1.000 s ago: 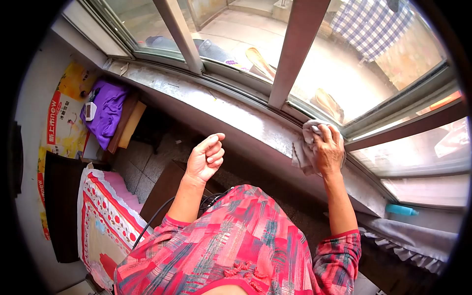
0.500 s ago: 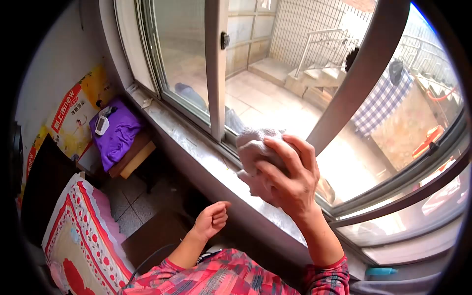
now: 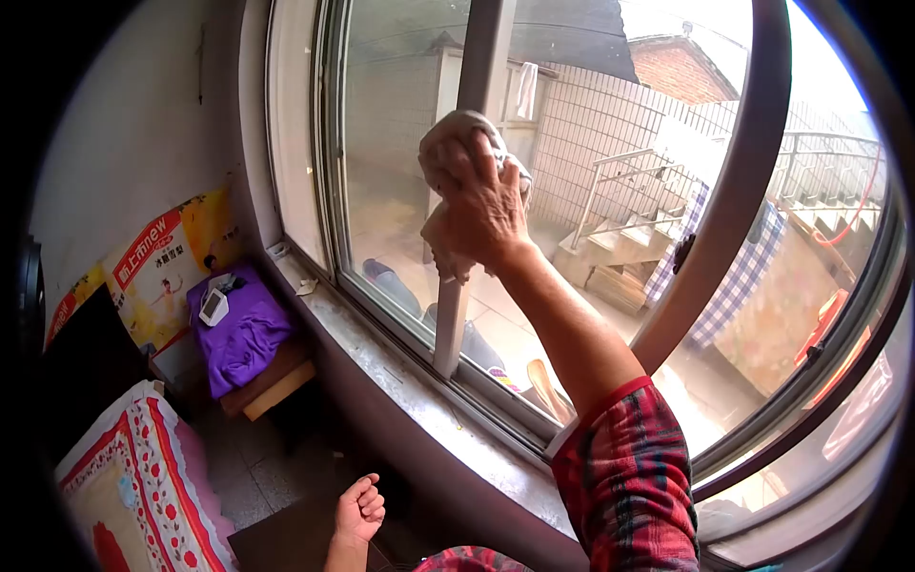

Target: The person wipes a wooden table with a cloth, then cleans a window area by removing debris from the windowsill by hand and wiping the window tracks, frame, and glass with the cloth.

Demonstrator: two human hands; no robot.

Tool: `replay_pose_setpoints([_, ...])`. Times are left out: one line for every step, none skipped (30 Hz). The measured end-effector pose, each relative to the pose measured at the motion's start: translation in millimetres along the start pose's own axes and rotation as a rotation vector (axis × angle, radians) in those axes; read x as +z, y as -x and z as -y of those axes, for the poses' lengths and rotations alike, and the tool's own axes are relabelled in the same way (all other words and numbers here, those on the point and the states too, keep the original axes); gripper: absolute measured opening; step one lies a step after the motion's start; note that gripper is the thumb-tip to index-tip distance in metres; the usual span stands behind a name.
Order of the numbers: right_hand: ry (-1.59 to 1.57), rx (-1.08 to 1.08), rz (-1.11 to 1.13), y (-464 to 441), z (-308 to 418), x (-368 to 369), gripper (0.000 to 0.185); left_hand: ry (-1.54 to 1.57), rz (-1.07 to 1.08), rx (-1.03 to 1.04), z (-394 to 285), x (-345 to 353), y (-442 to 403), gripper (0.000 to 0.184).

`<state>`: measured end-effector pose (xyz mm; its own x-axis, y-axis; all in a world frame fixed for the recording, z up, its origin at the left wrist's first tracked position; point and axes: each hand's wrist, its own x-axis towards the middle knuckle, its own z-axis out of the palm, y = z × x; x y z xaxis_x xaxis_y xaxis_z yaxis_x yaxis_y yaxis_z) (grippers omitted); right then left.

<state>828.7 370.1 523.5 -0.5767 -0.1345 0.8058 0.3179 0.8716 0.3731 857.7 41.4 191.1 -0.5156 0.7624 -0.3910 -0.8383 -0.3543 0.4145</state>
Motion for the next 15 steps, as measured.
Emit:
replay_pose_setpoints([-0.012,-0.026,0.081,12,10,7,0.062,0.003,0.038,0.004,0,-1,-2,0.014])
replay_pose_setpoints([0.029,-0.132,0.109,27,14,25,0.053,0.001,0.036,-0.009,0,2,-3,0.013])
replay_pose_setpoints([0.297,-0.221,0.139,48,21,51,0.059,-0.007,0.034,-0.021,-1,4,-4,0.013])
replay_pose_setpoints([0.349,-0.236,0.253,60,35,54,0.059,-0.032,0.006,-0.024,-1,10,-3,0.013])
replay_pose_setpoints([0.394,-0.268,0.309,73,46,56,0.059,-0.018,0.014,-0.032,-1,9,-4,0.013])
replay_pose_setpoints([0.437,-0.303,0.364,87,56,58,0.059,-0.009,0.023,-0.021,-3,11,-2,0.013])
replay_pose_setpoints([0.474,-0.358,0.363,103,61,67,0.059,0.002,0.035,-0.013,-3,10,0,0.014])
replay_pose_setpoints([0.349,-0.420,0.368,120,62,84,0.043,0.004,0.030,-0.021,-3,7,3,0.014])
replay_pose_setpoints([0.254,-0.479,0.482,133,63,100,0.024,0.017,0.024,-0.008,-5,2,6,0.014])
replay_pose_setpoints([0.218,-0.500,0.522,133,64,110,0.020,0.032,0.019,0.011,-7,-2,8,0.013])
replay_pose_setpoints([0.181,-0.523,0.560,123,65,114,0.016,0.037,0.017,0.014,-10,-8,9,0.013])
replay_pose_setpoints([0.180,-0.488,0.504,108,64,121,0.016,0.048,-0.009,0.027,-13,-15,13,0.013])
replay_pose_setpoints([0.177,-0.451,0.452,83,65,120,0.018,0.060,-0.040,0.037,-15,-25,17,0.012])
replay_pose_setpoints([0.226,-0.362,0.414,50,64,121,0.018,0.043,-0.083,0.043,-16,-36,17,0.012])
replay_pose_setpoints([0.312,-0.399,0.354,10,54,103,0.021,0.050,-0.103,0.056,-18,-41,20,0.012])
